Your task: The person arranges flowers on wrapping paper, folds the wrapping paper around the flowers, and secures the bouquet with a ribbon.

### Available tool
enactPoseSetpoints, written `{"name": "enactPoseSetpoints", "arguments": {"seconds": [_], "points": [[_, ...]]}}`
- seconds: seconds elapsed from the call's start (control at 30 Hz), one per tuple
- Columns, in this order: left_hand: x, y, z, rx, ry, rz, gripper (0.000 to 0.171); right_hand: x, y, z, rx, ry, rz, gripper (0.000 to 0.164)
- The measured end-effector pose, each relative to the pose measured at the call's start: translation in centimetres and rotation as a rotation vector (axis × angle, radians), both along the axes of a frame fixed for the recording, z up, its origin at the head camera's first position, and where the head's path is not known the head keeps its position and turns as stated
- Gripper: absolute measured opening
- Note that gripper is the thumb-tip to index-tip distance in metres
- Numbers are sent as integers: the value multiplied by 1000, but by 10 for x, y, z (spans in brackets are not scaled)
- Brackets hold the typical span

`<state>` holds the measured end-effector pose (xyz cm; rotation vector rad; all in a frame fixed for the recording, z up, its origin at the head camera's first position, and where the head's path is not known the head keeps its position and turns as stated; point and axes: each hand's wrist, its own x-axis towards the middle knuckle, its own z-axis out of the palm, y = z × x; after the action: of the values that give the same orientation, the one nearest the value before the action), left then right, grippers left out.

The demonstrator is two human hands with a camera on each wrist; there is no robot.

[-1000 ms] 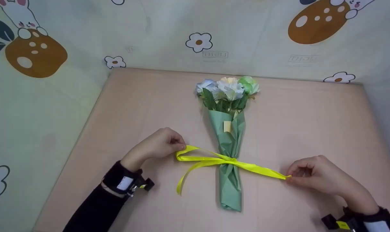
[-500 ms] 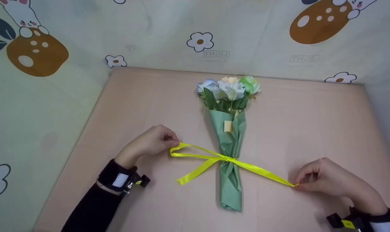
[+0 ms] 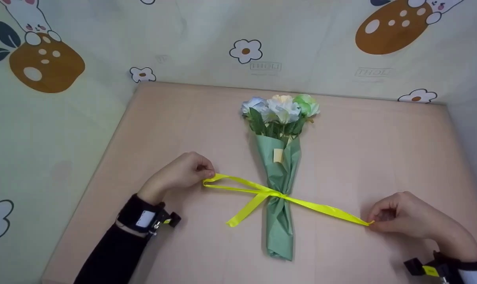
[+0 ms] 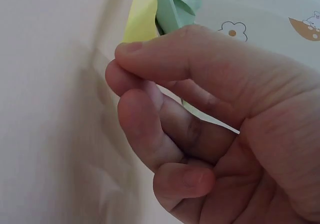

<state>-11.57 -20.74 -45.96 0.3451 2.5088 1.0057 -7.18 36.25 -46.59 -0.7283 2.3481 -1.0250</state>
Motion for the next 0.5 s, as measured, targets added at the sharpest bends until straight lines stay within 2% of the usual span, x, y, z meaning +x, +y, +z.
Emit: {"name": "enactPoseSetpoints", "arguments": {"seconds": [0.2, 0.3, 0.4, 0.5], "points": [[1, -1, -1, 14, 19, -72, 17, -3, -3, 1, 89, -5, -67, 15], [1, -1, 0, 38, 17, -138, 19, -4, -3, 0, 92, -1, -71, 19], [2, -1, 0, 58, 26, -195, 35, -5, -2, -1, 81, 8, -60, 22], [2, -4, -1, 61, 30, -216, 56, -5, 0, -3, 62, 27, -51, 19]]}}
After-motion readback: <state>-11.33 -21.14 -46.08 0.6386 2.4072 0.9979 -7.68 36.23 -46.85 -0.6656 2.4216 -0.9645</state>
